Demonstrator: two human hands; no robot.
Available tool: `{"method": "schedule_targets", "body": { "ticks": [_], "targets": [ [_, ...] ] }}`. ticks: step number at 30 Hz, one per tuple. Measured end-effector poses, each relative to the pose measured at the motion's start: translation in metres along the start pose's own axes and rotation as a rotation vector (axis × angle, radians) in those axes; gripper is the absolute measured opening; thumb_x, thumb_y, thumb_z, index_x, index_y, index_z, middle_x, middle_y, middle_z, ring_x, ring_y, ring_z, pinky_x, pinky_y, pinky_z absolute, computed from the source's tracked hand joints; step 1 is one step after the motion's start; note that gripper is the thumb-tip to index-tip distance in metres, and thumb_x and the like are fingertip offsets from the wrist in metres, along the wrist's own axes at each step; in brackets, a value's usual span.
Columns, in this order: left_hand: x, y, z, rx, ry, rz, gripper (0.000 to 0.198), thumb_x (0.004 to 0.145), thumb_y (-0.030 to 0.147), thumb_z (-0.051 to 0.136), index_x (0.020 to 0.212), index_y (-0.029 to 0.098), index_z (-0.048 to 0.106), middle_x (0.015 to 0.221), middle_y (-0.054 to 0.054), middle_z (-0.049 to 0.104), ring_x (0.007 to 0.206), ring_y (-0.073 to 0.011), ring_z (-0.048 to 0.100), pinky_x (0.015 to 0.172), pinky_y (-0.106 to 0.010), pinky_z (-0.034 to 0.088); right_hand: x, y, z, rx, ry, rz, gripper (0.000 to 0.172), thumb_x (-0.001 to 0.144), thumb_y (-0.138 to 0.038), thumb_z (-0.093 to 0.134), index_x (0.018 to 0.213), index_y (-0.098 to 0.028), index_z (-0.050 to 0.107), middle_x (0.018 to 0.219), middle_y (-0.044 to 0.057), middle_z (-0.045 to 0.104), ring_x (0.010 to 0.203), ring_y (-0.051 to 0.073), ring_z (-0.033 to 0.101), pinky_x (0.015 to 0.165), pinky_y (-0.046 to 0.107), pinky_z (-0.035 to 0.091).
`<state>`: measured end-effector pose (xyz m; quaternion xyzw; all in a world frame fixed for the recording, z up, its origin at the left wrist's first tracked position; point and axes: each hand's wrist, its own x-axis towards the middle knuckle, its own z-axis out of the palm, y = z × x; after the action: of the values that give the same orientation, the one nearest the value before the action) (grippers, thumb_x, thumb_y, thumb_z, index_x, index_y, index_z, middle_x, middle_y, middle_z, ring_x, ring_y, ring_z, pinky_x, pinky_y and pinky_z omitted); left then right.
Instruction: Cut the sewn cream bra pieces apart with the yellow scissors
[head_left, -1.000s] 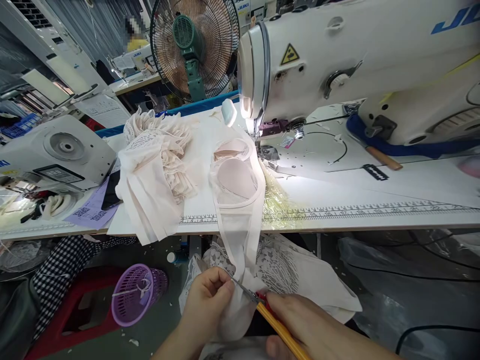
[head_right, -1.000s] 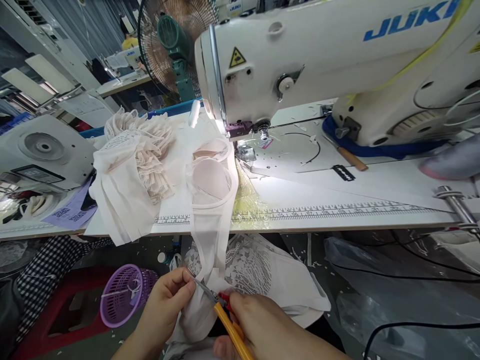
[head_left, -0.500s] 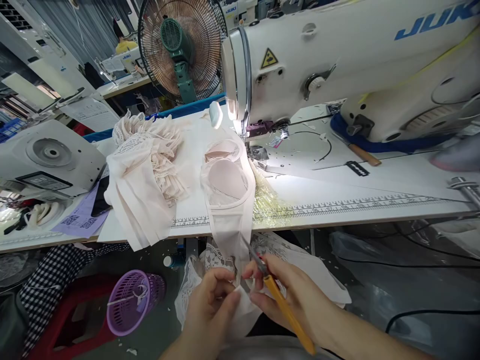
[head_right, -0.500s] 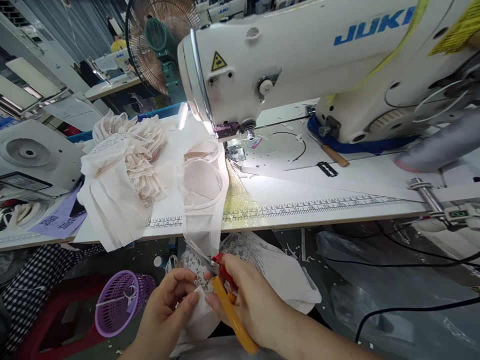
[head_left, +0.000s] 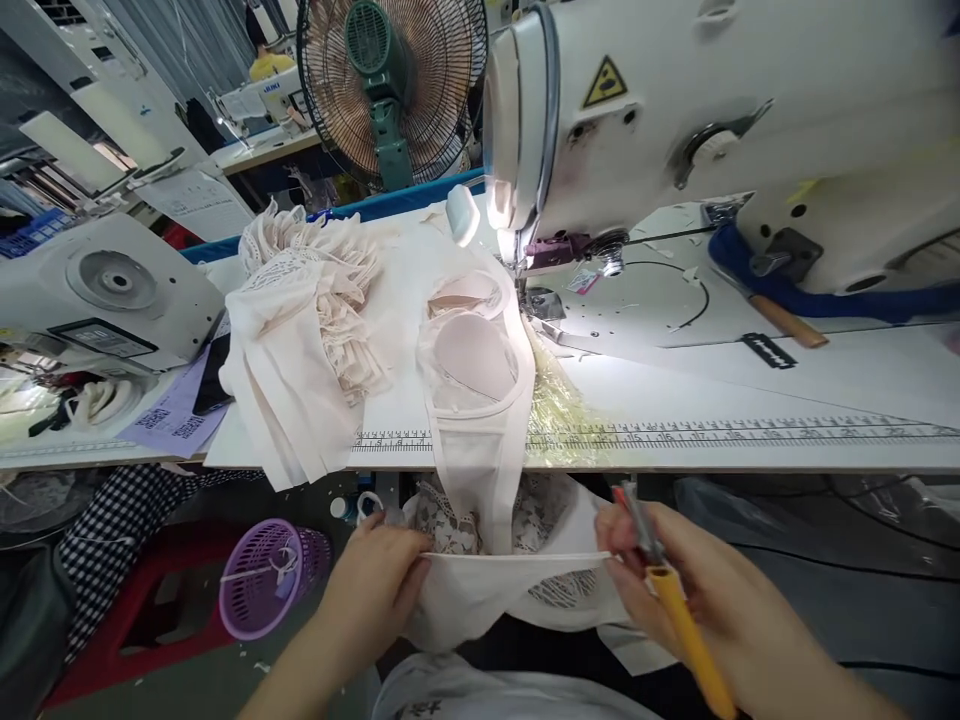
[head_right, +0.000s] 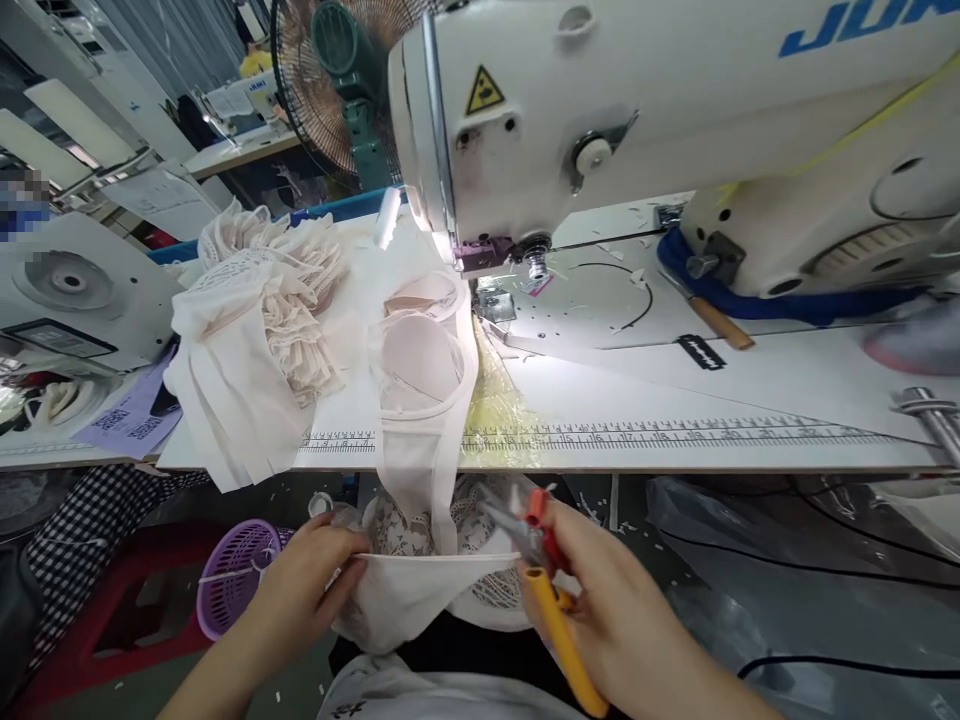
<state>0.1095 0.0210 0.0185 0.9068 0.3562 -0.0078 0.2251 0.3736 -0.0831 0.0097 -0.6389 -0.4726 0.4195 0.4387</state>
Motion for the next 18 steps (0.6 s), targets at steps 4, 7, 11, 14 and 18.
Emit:
{"method": "schedule_targets", "body": {
  "ticks": [4, 7, 11, 14, 18],
  "targets": [
    [0.005, 0.002, -0.012, -0.007, -0.046, -0.017, 0.015, 0.086, 0.016, 0.042, 0.081, 0.018, 0.056, 0.077, -0.003, 0.063, 0.074, -0.0188, 0.06, 0.096, -0.049, 0.037, 0.004, 0.011, -0.022, -0.23, -0.04, -0.109, 0.006, 0.081, -0.029, 0.051, 0.079, -0.024, 0.047, 0.073, 0.001, 0.053, 0.058, 0.015, 0.051, 0.049, 0.025, 0.048],
    [0.013, 0.016, -0.016, -0.014, -0.069, 0.038, 0.014, 0.084, 0.014, 0.044, 0.077, 0.017, 0.055, 0.074, -0.002, 0.061, 0.071, -0.017, 0.058, 0.093, -0.044, 0.04, 0.009, 0.011, -0.023, -0.3, 0.037, -0.107, 0.013, 0.079, -0.029, 0.056, 0.088, -0.023, 0.049, 0.073, 0.002, 0.056, 0.059, 0.016, 0.052, 0.049, 0.024, 0.048],
    [0.027, 0.038, -0.019, 0.015, -0.122, 0.145, 0.016, 0.085, 0.013, 0.043, 0.078, 0.017, 0.056, 0.075, -0.003, 0.062, 0.075, -0.0184, 0.058, 0.087, -0.038, 0.042, 0.01, -0.005, 0.004, -0.19, -0.111, -0.104, 0.026, 0.077, -0.022, 0.057, 0.101, -0.023, 0.049, 0.09, 0.003, 0.058, 0.069, 0.016, 0.056, 0.057, 0.024, 0.049],
    [0.035, 0.053, -0.02, 0.053, -0.249, 0.191, 0.014, 0.08, 0.009, 0.049, 0.084, 0.019, 0.058, 0.084, -0.003, 0.064, 0.081, -0.0203, 0.059, 0.084, -0.037, 0.042, 0.011, -0.017, 0.032, -0.127, -0.363, 0.002, 0.023, 0.07, -0.009, 0.052, 0.087, -0.023, 0.049, 0.077, -0.001, 0.056, 0.066, 0.015, 0.054, 0.052, 0.022, 0.043],
    [0.036, 0.058, -0.023, 0.123, -0.327, 0.215, 0.016, 0.077, 0.009, 0.053, 0.088, 0.019, 0.058, 0.086, -0.003, 0.064, 0.079, -0.0209, 0.059, 0.08, -0.037, 0.041, 0.013, -0.019, 0.046, -0.12, -0.437, 0.098, 0.021, 0.063, -0.005, 0.049, 0.073, -0.022, 0.045, 0.071, -0.003, 0.052, 0.063, 0.014, 0.049, 0.05, 0.022, 0.037]
  ]
}}
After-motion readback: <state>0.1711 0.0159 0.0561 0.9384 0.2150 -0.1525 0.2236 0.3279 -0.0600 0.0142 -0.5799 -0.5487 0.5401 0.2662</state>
